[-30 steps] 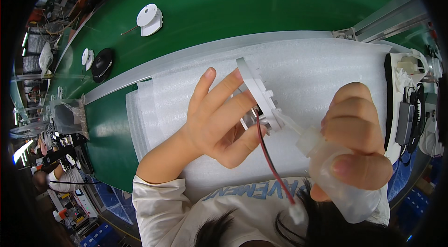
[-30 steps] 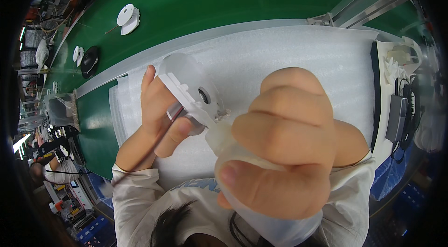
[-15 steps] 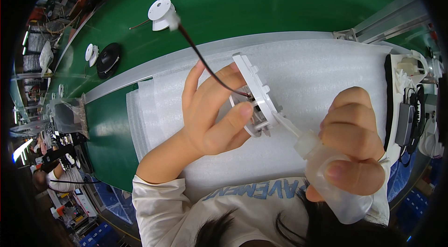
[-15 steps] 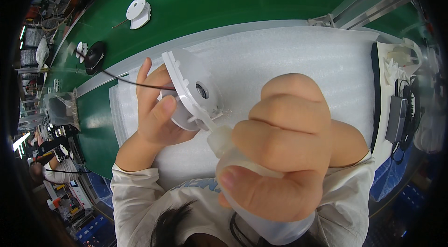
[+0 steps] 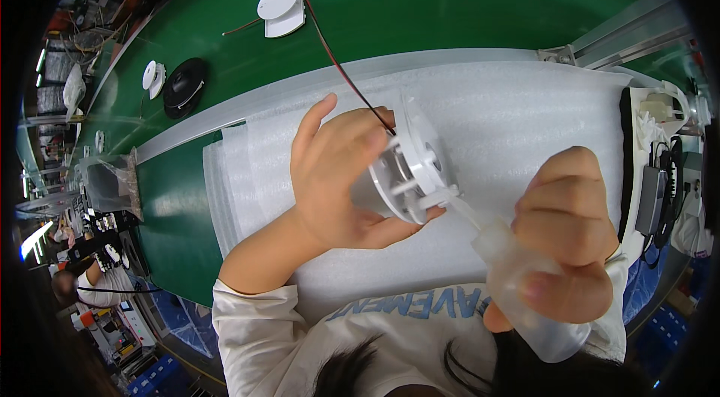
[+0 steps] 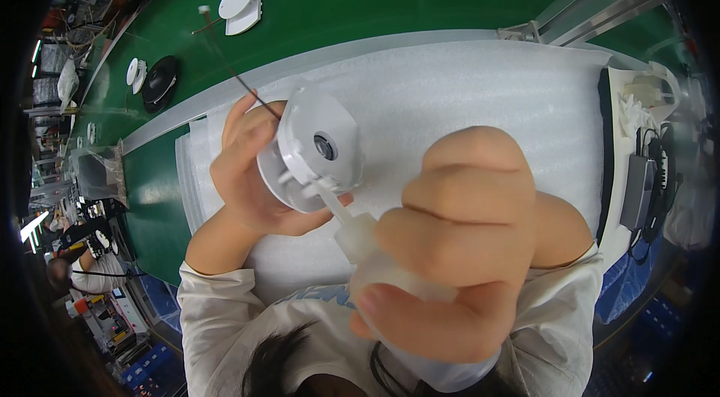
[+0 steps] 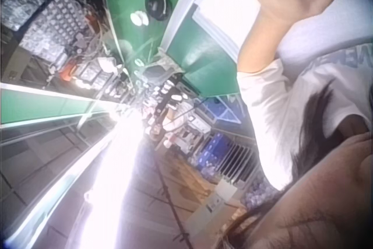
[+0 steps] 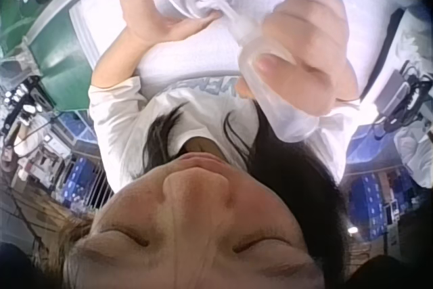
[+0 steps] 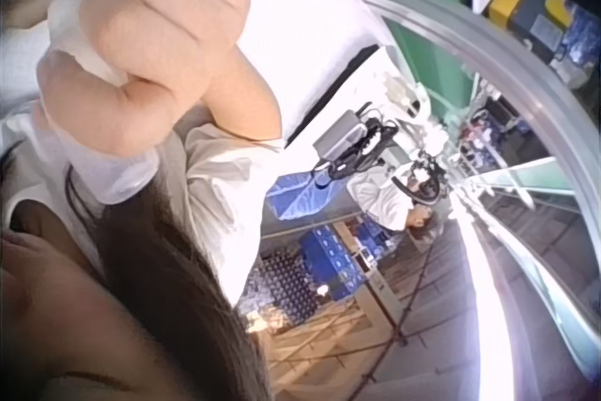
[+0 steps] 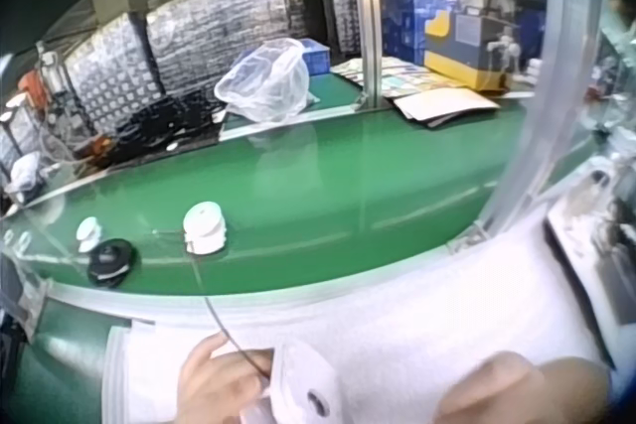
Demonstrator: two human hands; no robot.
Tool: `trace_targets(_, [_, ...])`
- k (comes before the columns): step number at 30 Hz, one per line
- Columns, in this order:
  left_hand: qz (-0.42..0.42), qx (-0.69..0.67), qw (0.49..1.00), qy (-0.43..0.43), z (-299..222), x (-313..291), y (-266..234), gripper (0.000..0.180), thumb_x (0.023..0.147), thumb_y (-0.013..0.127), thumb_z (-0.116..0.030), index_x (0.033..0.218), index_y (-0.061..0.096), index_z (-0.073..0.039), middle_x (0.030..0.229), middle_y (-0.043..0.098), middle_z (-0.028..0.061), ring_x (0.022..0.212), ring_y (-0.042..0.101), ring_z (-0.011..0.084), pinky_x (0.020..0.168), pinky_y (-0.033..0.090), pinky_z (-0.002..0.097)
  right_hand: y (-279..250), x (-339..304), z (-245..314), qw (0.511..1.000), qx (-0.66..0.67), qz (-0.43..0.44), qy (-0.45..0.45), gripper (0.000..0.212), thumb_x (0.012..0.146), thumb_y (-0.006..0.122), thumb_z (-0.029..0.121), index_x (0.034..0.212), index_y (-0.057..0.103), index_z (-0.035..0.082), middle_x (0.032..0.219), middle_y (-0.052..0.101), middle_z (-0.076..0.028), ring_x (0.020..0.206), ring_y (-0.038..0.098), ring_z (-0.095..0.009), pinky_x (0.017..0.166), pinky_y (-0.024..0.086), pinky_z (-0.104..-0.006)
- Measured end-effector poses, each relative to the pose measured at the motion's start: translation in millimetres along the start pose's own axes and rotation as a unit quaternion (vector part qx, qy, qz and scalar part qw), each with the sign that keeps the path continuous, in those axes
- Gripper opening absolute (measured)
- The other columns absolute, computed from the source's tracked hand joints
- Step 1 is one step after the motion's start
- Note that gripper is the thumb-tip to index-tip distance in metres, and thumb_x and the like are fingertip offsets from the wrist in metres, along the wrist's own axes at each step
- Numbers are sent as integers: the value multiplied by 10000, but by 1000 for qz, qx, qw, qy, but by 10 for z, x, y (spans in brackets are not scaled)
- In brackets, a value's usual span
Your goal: The worker is assembling a plastic lighting fixture component and applying liquid adhesive from a bottle.
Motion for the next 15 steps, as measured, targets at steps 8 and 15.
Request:
trace_targets(8, [-42, -118, 989, -79, 151, -75, -21, 913, 604, 898, -404, 1220, 424, 77, 1033, 620, 166, 878, 643, 243, 1055, 336, 480, 16, 4, 30, 1000, -8, 7, -3, 425, 856, 655, 514, 1094, 490, 202, 781, 498, -26, 631, 468, -184, 568, 345, -346])
trace_targets(15, [-14, -119, 988, -93, 107, -35, -32, 882, 623, 899, -369, 1208, 401, 63, 1014, 607, 157, 874, 629, 193, 988, 397, 423, 35, 30, 25, 1000, -17, 10, 9, 412, 872, 643, 491, 1112, 491, 194, 795, 512, -37, 628, 477, -190, 567, 355, -347])
Point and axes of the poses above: each hand's wrist, its own x-axis towards the middle knuckle, its own y-axis out of the palm, z = x × y, the point moved 8 cm from there along x, towards the middle knuckle
